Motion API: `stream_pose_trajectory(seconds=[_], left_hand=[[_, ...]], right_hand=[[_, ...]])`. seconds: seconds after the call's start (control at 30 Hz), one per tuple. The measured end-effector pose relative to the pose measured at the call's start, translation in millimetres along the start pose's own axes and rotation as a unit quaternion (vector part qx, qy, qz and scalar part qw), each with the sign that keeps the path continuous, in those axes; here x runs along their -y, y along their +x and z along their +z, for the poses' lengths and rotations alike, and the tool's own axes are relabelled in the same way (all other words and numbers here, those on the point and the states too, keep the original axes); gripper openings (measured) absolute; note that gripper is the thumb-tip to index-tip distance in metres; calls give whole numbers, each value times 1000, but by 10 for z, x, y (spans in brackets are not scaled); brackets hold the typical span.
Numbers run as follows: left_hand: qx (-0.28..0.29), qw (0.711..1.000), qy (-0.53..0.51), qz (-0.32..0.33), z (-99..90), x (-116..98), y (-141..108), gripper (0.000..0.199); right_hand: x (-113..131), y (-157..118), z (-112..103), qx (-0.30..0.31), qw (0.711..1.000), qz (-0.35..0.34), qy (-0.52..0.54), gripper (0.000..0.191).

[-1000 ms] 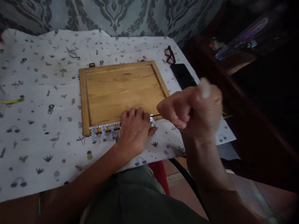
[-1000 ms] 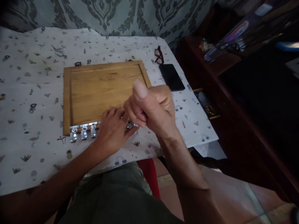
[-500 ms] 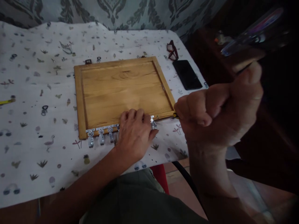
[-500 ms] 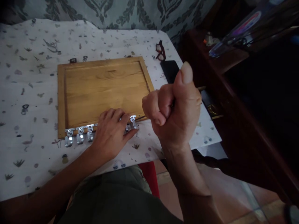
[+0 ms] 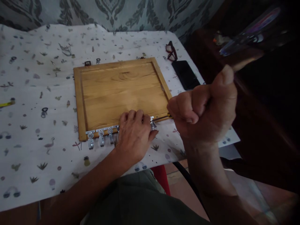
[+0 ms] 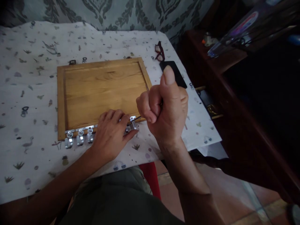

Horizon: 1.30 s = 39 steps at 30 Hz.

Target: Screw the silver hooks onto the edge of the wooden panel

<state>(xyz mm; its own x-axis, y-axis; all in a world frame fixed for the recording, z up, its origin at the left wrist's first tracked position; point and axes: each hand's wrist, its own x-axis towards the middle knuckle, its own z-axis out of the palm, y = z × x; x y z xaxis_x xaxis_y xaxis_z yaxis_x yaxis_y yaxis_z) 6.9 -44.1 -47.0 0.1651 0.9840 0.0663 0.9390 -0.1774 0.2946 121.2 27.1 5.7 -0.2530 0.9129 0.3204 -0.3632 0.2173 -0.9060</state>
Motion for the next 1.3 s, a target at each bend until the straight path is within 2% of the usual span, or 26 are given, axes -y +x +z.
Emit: stream_pose_trajectory(seconds=[0.13, 0.23, 0.37, 0.57, 0.8, 0.87, 0.97, 1.1, 1.3], left_hand=[[4, 1000, 0, 4, -14, 4, -1, 32], [10, 1000, 4, 1, -20, 4, -4, 32], [1, 1000, 10, -1, -13, 2, -7, 32], [-9, 1000, 25, -6, -6, -1, 0, 32], [-44, 999, 24, 8, 25, 11, -21, 33], [-42, 999, 26, 7, 18, 6, -14, 33], [-33, 999, 34, 7, 1, -3, 1, 38], [-37, 998, 38, 11, 4, 1, -6, 38], [-45, 998, 41, 17, 43, 26, -20, 36]], right_hand=[[-14, -16, 29, 11, 1000, -1, 4, 68], [-43, -47, 17, 19, 999, -18, 19, 58], [-74, -28, -115, 112, 993, 18, 45, 30], [-30, 154, -286, 231, 973, 17, -13, 59], [-76, 185, -308, 310, 949, 30, 48, 61], [-95, 165, -286, 301, 950, 28, 72, 61], [-102, 151, -220, 247, 963, 22, 104, 64], [-102, 130, -133, 193, 978, 28, 75, 66], [-47, 82, -166, 234, 969, 73, 40, 57]])
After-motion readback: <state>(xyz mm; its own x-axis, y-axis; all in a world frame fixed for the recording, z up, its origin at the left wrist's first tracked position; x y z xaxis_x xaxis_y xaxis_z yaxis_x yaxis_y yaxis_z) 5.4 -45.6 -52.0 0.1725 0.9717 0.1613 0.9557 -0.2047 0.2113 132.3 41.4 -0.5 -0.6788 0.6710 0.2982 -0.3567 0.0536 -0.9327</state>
